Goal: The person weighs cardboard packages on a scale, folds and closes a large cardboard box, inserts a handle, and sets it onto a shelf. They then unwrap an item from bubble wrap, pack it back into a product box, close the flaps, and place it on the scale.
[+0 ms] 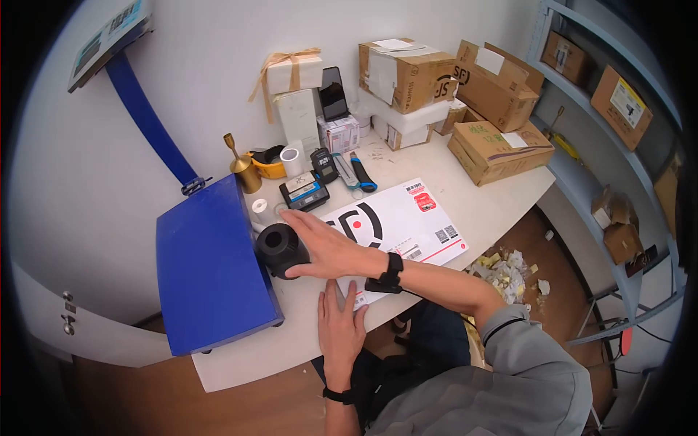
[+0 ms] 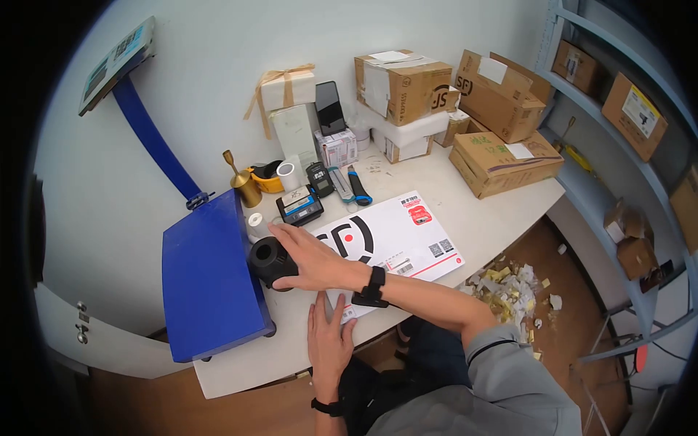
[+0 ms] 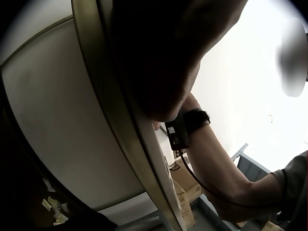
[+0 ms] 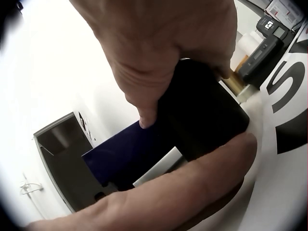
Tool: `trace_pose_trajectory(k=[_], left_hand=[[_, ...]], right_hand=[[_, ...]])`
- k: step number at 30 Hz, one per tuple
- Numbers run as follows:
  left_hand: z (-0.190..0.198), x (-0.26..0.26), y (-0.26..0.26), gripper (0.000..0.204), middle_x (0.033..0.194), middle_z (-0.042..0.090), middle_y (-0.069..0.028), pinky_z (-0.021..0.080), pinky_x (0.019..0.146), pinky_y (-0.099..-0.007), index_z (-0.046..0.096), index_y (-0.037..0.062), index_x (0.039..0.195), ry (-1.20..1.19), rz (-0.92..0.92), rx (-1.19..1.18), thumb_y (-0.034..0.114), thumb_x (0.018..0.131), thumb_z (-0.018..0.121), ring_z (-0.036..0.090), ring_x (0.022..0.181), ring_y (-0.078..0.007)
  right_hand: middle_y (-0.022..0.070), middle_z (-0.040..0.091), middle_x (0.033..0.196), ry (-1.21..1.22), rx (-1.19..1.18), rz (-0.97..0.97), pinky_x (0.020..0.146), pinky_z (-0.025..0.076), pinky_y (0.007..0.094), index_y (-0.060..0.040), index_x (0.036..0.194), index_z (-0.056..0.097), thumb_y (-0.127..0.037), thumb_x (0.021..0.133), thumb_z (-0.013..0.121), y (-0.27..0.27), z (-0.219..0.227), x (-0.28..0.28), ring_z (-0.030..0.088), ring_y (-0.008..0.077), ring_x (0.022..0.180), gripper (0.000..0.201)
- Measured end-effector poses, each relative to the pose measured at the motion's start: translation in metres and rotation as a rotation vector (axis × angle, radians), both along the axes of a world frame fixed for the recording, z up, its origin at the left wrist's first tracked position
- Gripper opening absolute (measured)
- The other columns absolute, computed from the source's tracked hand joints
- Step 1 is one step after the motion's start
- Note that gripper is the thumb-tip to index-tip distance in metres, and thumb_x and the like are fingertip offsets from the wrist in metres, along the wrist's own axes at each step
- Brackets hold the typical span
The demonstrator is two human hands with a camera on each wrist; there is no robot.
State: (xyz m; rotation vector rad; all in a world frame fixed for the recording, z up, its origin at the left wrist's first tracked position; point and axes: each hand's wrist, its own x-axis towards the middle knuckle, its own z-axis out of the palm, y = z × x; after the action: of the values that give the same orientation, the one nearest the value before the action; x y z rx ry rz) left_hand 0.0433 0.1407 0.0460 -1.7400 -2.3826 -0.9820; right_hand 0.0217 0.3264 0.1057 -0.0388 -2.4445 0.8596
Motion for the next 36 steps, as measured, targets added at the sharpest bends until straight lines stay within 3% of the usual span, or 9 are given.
trace_pose_trajectory(k=[2, 5, 10, 15, 21, 25, 30, 32, 36], left_hand=[[0.000, 0.001, 0.000, 0.047, 0.155, 0.047, -0.0283, 0.037, 0.121, -0.0541, 0.062, 0.0048, 0.144, -0.017, 0.028, -0.008, 0.025, 0.102, 0.066, 0.046, 0.144, -0.0426], [-0.002, 0.001, 0.000, 0.048, 0.155, 0.047, -0.0276, 0.037, 0.121, -0.0536, 0.060, 0.0048, 0.145, -0.007, 0.037, -0.011, 0.026, 0.101, 0.066, 0.046, 0.144, -0.0426], [0.004, 0.004, 0.001, 0.047, 0.160, 0.045, -0.0215, 0.036, 0.123, -0.0537, 0.059, 0.0056, 0.147, -0.020, 0.040, -0.016, 0.018, 0.102, 0.065, 0.047, 0.143, -0.0416], [0.001, 0.004, -0.001, 0.049, 0.159, 0.047, -0.0199, 0.038, 0.121, -0.0538, 0.059, 0.0045, 0.146, 0.017, 0.030, -0.055, 0.022, 0.101, 0.067, 0.051, 0.138, -0.0414], [0.002, 0.002, -0.005, 0.053, 0.156, 0.050, -0.0214, 0.037, 0.122, -0.0548, 0.059, 0.0037, 0.144, 0.016, -0.037, -0.040, 0.028, 0.098, 0.071, 0.051, 0.139, -0.0406], [0.003, 0.008, -0.005, 0.058, 0.153, 0.051, -0.0236, 0.036, 0.122, -0.0553, 0.059, 0.0026, 0.144, 0.016, 0.001, -0.027, 0.033, 0.096, 0.073, 0.050, 0.140, -0.0403], [0.005, 0.008, -0.003, 0.058, 0.153, 0.052, -0.0234, 0.037, 0.122, -0.0542, 0.057, 0.0015, 0.146, 0.043, 0.001, -0.028, 0.032, 0.098, 0.069, 0.052, 0.137, -0.0435], [0.005, 0.009, -0.003, 0.056, 0.152, 0.052, -0.0242, 0.037, 0.121, -0.0540, 0.056, -0.0002, 0.146, 0.036, 0.007, -0.015, 0.029, 0.099, 0.068, 0.052, 0.138, -0.0423], [0.002, 0.010, -0.005, 0.049, 0.151, 0.053, -0.0262, 0.039, 0.120, -0.0510, 0.053, -0.0028, 0.147, -0.132, 0.093, 0.083, 0.023, 0.106, 0.056, 0.051, 0.139, -0.0433]], right_hand=[[0.0277, 0.040, 0.154, 0.049, 0.192, -0.097, 0.121, 0.032, 0.0621, -0.0038, 0.156, 0.041, -0.043, 0.091, 0.078, 0.013, 0.011, 0.040, 0.046, 0.0489, 0.139, 0.085], [0.0297, 0.043, 0.154, -0.026, 0.339, -0.556, 0.119, 0.036, 0.0569, 0.0006, 0.145, 0.052, -0.038, 0.091, 0.077, 0.053, 0.005, 0.128, 0.048, 0.0484, 0.138, 0.071], [0.0284, 0.070, 0.124, -0.292, -0.343, -1.107, 0.091, 0.057, 0.0452, 0.0055, 0.141, 0.056, -0.048, 0.097, 0.069, 0.081, -0.018, 0.243, 0.073, 0.0412, 0.103, 0.070], [0.0211, 0.077, 0.102, -0.365, -0.307, -1.112, 0.081, 0.058, 0.0400, 0.0054, 0.131, 0.063, -0.039, 0.094, 0.075, 0.078, -0.053, 0.260, 0.075, 0.0292, 0.088, 0.060], [0.0061, 0.074, 0.101, 0.284, -1.176, -0.763, 0.078, 0.056, 0.0270, 0.0006, 0.118, 0.064, -0.013, 0.098, 0.075, 0.066, -0.041, 0.269, 0.069, 0.0096, 0.088, 0.026], [0.0026, 0.072, 0.100, 0.519, -0.797, -0.666, 0.077, 0.054, 0.0223, -0.0016, 0.114, 0.064, -0.009, 0.100, 0.073, 0.066, 0.056, 0.314, 0.067, 0.0062, 0.086, 0.019], [0.0076, 0.076, 0.098, 0.495, -0.133, -0.929, 0.072, 0.054, 0.0242, -0.0013, 0.111, 0.067, -0.003, 0.096, 0.074, 0.008, 0.183, 0.322, 0.070, 0.0105, 0.079, 0.017], [0.0111, 0.076, 0.094, 0.159, 0.740, -0.850, 0.068, 0.055, 0.0279, -0.0012, 0.109, 0.071, 0.003, 0.087, 0.076, -0.014, 0.195, 0.304, 0.072, 0.0210, 0.075, 0.023], [0.0127, 0.072, 0.105, -0.044, 0.958, -0.627, 0.057, 0.051, 0.0290, 0.0020, 0.112, 0.070, -0.012, 0.072, 0.067, -0.045, 0.132, 0.254, 0.064, 0.0193, 0.074, 0.042]])
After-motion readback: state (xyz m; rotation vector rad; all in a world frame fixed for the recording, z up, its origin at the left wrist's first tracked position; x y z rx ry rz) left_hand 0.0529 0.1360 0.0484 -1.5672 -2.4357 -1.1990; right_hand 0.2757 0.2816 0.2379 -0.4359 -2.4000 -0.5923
